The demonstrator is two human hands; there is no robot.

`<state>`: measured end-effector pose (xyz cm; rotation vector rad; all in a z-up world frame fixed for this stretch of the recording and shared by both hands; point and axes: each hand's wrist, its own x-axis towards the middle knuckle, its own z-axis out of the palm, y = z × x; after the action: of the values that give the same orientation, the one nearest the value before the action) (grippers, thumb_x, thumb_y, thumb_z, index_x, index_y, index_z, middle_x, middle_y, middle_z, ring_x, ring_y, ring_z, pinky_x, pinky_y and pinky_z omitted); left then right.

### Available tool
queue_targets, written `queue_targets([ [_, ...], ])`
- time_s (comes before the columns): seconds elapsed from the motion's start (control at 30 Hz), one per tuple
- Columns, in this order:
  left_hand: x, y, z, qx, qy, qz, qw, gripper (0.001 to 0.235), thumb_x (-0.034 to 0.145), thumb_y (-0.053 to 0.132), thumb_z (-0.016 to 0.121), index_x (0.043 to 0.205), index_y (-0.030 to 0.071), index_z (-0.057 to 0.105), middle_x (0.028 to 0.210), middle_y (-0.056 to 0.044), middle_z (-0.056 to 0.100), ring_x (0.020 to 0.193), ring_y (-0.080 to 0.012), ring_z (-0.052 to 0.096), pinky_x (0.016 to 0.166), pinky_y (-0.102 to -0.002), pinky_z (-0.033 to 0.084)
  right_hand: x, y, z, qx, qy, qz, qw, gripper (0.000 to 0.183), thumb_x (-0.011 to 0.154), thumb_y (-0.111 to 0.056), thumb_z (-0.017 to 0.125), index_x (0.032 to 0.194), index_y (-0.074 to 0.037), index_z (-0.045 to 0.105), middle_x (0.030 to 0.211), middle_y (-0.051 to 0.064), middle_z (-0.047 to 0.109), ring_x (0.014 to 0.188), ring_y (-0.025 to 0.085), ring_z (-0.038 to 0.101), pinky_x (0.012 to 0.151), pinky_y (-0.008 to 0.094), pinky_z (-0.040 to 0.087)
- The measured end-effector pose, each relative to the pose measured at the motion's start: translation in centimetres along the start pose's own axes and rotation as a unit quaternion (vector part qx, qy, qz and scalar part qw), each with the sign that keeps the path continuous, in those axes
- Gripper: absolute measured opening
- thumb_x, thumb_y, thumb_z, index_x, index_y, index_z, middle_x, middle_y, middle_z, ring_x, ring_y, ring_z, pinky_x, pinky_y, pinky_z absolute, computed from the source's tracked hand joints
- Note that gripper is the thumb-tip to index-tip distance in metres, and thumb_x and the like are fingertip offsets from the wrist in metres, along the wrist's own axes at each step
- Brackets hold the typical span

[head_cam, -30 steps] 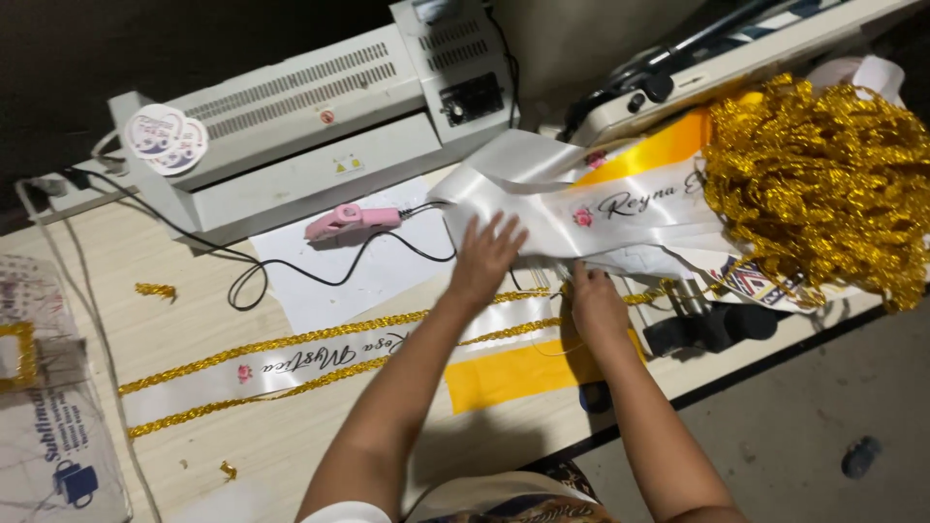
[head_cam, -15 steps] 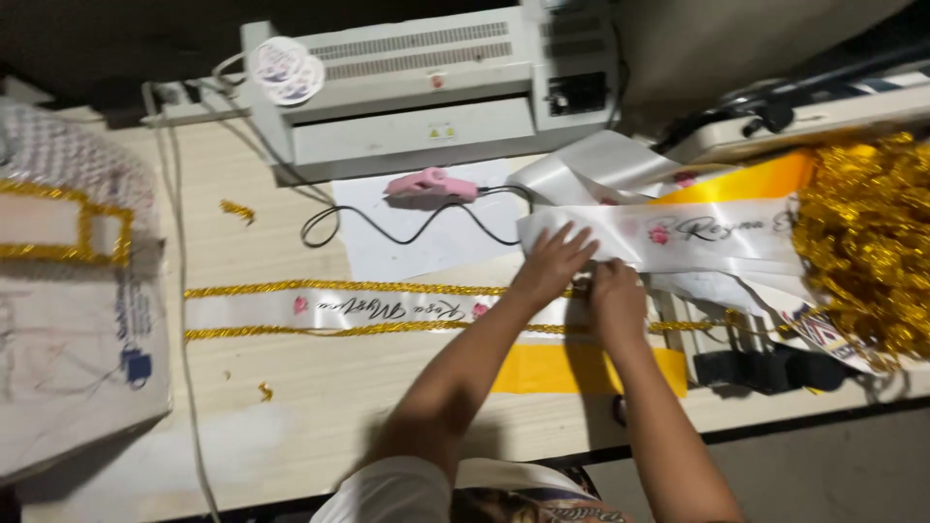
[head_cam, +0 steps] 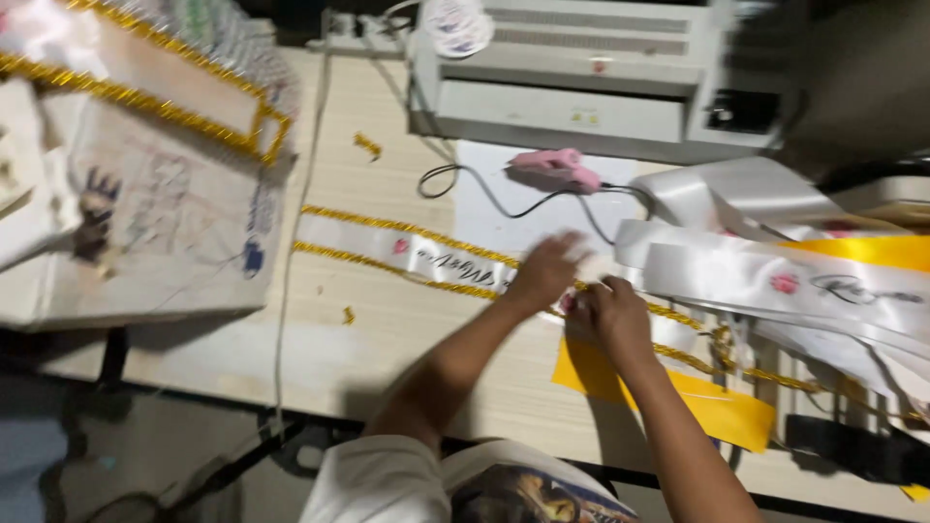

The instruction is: Organizing and preparing ceremonial sashes and decorative ribbons on a workbench.

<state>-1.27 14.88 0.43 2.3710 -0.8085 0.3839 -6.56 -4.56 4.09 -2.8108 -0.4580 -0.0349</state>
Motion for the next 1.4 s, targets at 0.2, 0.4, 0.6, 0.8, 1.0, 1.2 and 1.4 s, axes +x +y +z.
queue_targets([
  [0.2,-12.2,-12.6,-9.9,0.122,0.102,-0.216,0.963,0.030,0.097,0.009,0.060,0.125,0.005,0.069,0.139,-0.019,0.063,0.135,-0.0363,0.056,0.118,-0.052,0.044,3.9,-11.3,1.3,0.102,0.046,-0.183,0.977,0.052,0.086,-0.029,0.069,0.131,-0.003,0.063,0.136,0.022,0.060,0.129,0.042,0.054,0.102,0.056,0.046],
  [0.4,-19.0,-16.5,-16.7,0.300,0.207,-0.397,0.842,0.044,0.096,0.022,0.069,0.134,0.003,0.062,0.138,-0.017,0.057,0.131,-0.0369,0.052,0.109,-0.053,0.041,5.8,-15.8,2.9,0.115,0.011,-0.143,0.983,0.057,0.088,-0.031,0.069,0.137,-0.003,0.057,0.148,0.019,0.051,0.144,0.040,0.041,0.115,0.062,0.030],
  [0.6,-20.8,-17.5,-16.6,0.321,0.198,-0.477,0.794,0.044,0.095,0.028,0.072,0.132,0.006,0.061,0.144,-0.013,0.052,0.137,-0.0331,0.047,0.110,-0.053,0.037,7.3,-18.7,5.2,0.111,0.025,-0.178,0.977,0.058,0.090,-0.036,0.069,0.137,-0.003,0.057,0.148,0.020,0.051,0.143,0.041,0.041,0.112,0.064,0.029],
  [0.8,-20.7,-17.5,-16.3,0.319,0.189,-0.490,0.789,0.042,0.094,0.029,0.070,0.129,0.007,0.061,0.153,-0.020,0.045,0.146,-0.0389,0.036,0.114,-0.056,0.032,8.8,-21.5,7.6,0.090,0.003,-0.188,0.978,0.062,0.092,-0.041,0.067,0.139,-0.004,0.056,0.152,0.019,0.049,0.147,0.038,0.037,0.114,0.069,0.024],
  [1.0,-21.0,-17.7,-16.3,0.304,0.175,-0.502,0.790,0.043,0.098,0.030,0.067,0.133,0.007,0.058,0.158,-0.022,0.041,0.151,-0.0416,0.030,0.117,-0.057,0.028,8.7,-22.2,8.1,0.077,-0.023,-0.196,0.977,0.064,0.091,-0.043,0.067,0.140,-0.004,0.056,0.155,0.019,0.045,0.149,0.037,0.033,0.114,0.070,0.023],
  [1.2,-20.8,-17.8,-16.4,0.294,0.183,-0.511,0.787,0.044,0.099,0.030,0.065,0.136,0.007,0.057,0.158,-0.022,0.040,0.151,-0.0410,0.029,0.118,-0.057,0.027,8.3,-21.1,8.2,0.060,-0.027,-0.214,0.975,0.063,0.093,-0.042,0.064,0.141,-0.005,0.054,0.154,0.018,0.045,0.148,0.037,0.034,0.116,0.067,0.023],
  [1.4,-21.1,-18.3,-15.9,0.298,0.186,-0.521,0.778,0.050,0.101,0.031,0.063,0.142,0.004,0.052,0.161,-0.023,0.037,0.152,-0.0406,0.027,0.119,-0.055,0.026,8.6,-19.5,8.4,0.045,-0.023,-0.223,0.974,0.057,0.096,-0.039,0.062,0.141,-0.007,0.055,0.154,0.015,0.046,0.149,0.035,0.035,0.118,0.065,0.024],
])
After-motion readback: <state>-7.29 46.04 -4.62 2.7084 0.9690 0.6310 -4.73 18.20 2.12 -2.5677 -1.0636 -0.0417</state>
